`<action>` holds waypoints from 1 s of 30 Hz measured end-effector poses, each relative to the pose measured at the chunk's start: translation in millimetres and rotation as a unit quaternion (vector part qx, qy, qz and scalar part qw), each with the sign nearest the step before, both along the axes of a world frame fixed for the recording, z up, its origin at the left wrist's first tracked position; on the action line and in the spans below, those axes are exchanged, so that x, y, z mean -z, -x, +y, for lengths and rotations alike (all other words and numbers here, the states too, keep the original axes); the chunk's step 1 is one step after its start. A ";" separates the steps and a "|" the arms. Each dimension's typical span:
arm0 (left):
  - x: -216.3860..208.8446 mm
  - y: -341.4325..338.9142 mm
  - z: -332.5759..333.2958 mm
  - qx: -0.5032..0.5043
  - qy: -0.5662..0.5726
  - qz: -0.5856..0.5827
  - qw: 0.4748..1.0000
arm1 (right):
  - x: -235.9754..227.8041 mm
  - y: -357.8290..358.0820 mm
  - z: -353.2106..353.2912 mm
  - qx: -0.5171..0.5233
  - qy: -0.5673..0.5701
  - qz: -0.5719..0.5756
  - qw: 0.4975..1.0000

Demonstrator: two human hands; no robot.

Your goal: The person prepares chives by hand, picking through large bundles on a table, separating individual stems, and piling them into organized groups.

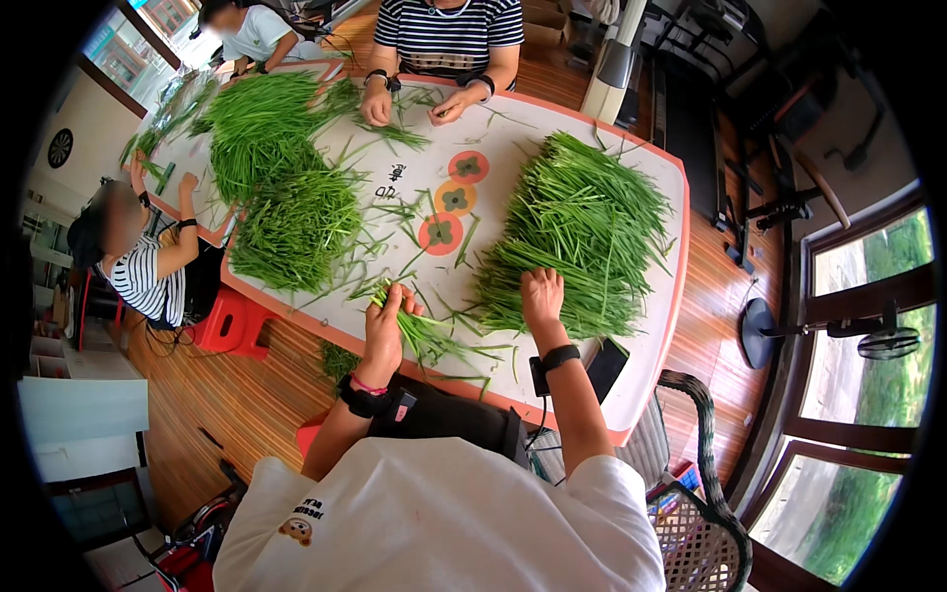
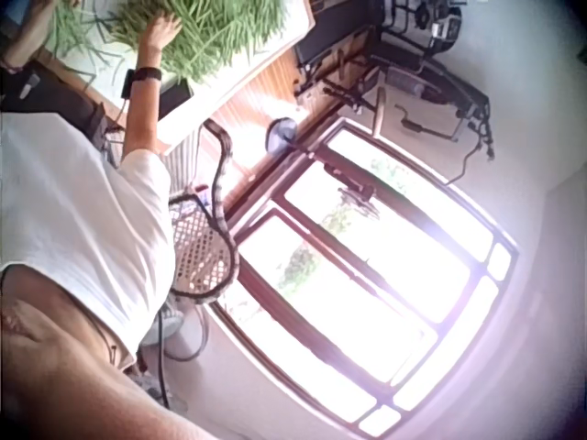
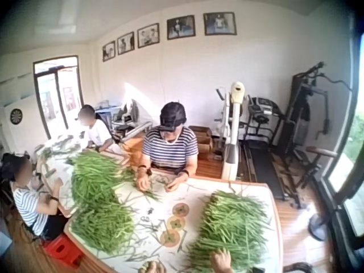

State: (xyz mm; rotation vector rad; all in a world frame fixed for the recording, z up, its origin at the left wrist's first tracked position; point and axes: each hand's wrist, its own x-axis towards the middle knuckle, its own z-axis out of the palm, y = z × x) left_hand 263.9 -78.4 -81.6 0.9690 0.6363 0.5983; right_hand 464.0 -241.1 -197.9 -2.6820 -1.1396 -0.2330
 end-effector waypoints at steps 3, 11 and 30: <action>-2.4 2.9 1.1 -0.004 0.034 0.011 0.999 | -11.0 6.0 4.2 -0.002 -0.075 0.002 0.997; -2.9 -7.3 -11.8 0.064 -0.034 0.075 0.995 | -93.9 48.8 20.3 -0.101 -0.275 0.183 0.938; -10.5 2.8 -1.1 0.020 0.000 -0.008 1.000 | -2.5 1.9 9.1 0.021 0.007 0.017 1.000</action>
